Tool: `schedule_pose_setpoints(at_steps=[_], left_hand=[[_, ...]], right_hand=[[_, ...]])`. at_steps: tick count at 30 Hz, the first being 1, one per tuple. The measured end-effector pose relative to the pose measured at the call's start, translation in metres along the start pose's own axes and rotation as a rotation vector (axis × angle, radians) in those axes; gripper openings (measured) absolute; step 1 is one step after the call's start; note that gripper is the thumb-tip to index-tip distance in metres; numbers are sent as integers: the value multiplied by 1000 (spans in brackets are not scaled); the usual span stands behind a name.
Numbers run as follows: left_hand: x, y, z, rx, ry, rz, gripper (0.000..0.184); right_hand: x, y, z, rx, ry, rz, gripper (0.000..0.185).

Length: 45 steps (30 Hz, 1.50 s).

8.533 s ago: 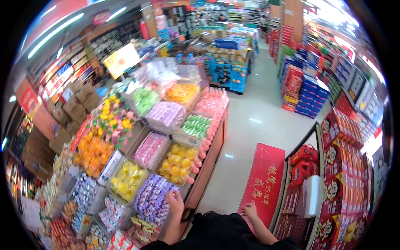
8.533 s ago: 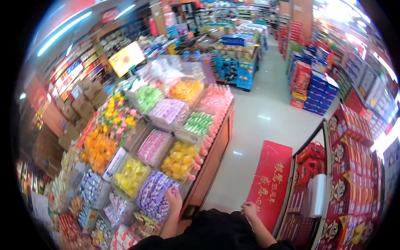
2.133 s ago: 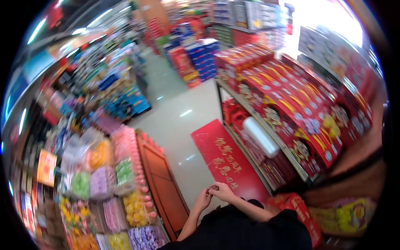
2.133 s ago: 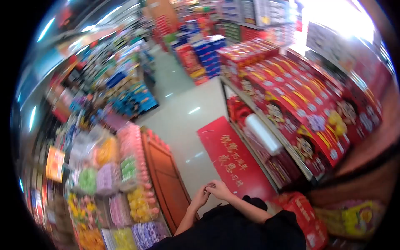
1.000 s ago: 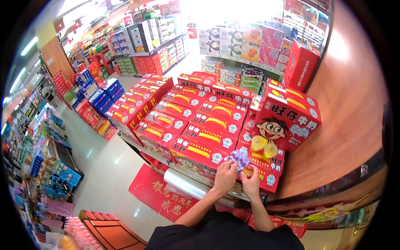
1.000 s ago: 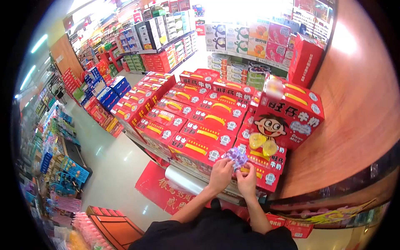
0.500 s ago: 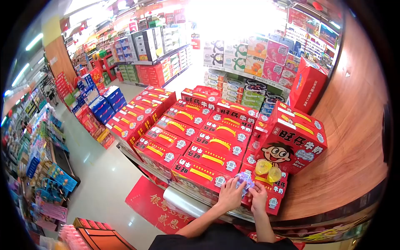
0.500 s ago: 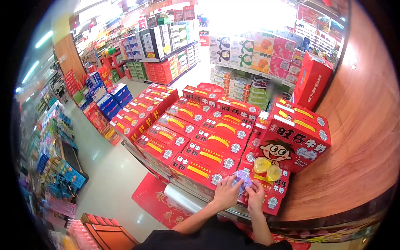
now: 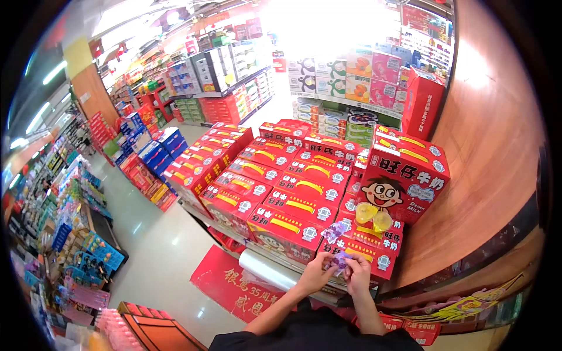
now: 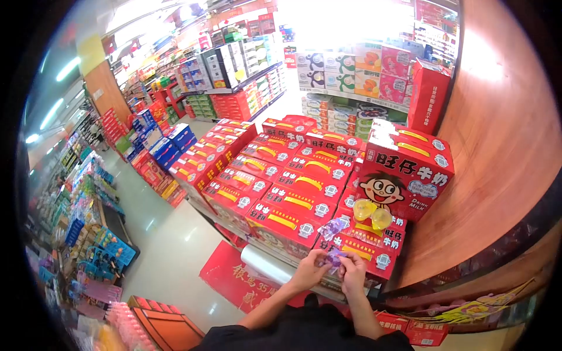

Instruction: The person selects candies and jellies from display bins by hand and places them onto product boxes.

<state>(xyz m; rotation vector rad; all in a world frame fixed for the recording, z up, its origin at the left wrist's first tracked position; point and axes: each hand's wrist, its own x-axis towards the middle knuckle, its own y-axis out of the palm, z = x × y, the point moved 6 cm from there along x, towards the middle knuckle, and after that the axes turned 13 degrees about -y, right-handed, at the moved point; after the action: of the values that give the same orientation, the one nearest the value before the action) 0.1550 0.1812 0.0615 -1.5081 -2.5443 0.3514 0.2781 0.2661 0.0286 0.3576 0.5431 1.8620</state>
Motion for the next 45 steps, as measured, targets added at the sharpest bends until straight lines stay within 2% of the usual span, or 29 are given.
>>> schedule_pose_setpoints(at_steps=[3,6,7,9,12,14,16,19,22,23,24,26,27,30,34,36,37,40,41,45], left_hand=[[-46,-6,31,-238,-158,4,32],[-109,-25,53,101,-388,16,31],[-132,-31,63,173,-389,-37,33],[-184,-42,99,127,-490,-89,29],[-274,-46,130,-140,-628,-198,23],[-323,-47,141,-317,-688,-281,19],[-369,-37,151,-442,-752,-353,16],[-410,-21,157,-392,-752,-534,18],[-429,-24,131,-247,-735,-656,20],[-436,-21,122,-200,-737,-686,21],[-446,-12,143,-196,-690,-698,21],[-462,-20,122,-238,-690,-772,20],[-474,-23,125,-238,-676,-821,18],[-513,-41,111,-263,-646,-986,19],[-576,-53,101,-247,-721,-1171,22],[-614,-53,109,-208,-760,-1287,24],[-636,-52,116,-278,-811,-1327,23],[-711,-53,121,-477,-743,-1522,23],[-738,-54,116,-388,-847,-1564,19],[-834,-38,127,-426,-1032,-1763,19]], right_hand=[[-29,9,-20,-26,125,135,10],[-72,35,-43,-72,261,297,11],[-87,35,-61,-183,284,416,12],[-124,44,-85,-246,344,675,13],[-184,43,-136,-315,310,950,15],[-224,64,-116,-412,338,1043,12],[-258,60,-136,-446,279,1165,13],[-298,73,-129,-480,144,1324,16],[-318,74,-145,-522,316,1452,18],[-321,78,-149,-561,294,1556,21],[-329,85,-145,-595,439,1611,18],[-343,89,-160,-564,441,1749,16],[-354,92,-163,-526,551,1785,15],[-398,113,-158,-525,544,1928,12],[-467,127,-186,-529,353,2045,13],[-515,135,-193,-574,319,2189,15],[-541,138,-196,-595,301,2261,16],[-626,140,-197,-526,107,2436,22],[-653,131,-214,-586,48,2500,25],[-763,105,-236,-604,105,2644,29]])
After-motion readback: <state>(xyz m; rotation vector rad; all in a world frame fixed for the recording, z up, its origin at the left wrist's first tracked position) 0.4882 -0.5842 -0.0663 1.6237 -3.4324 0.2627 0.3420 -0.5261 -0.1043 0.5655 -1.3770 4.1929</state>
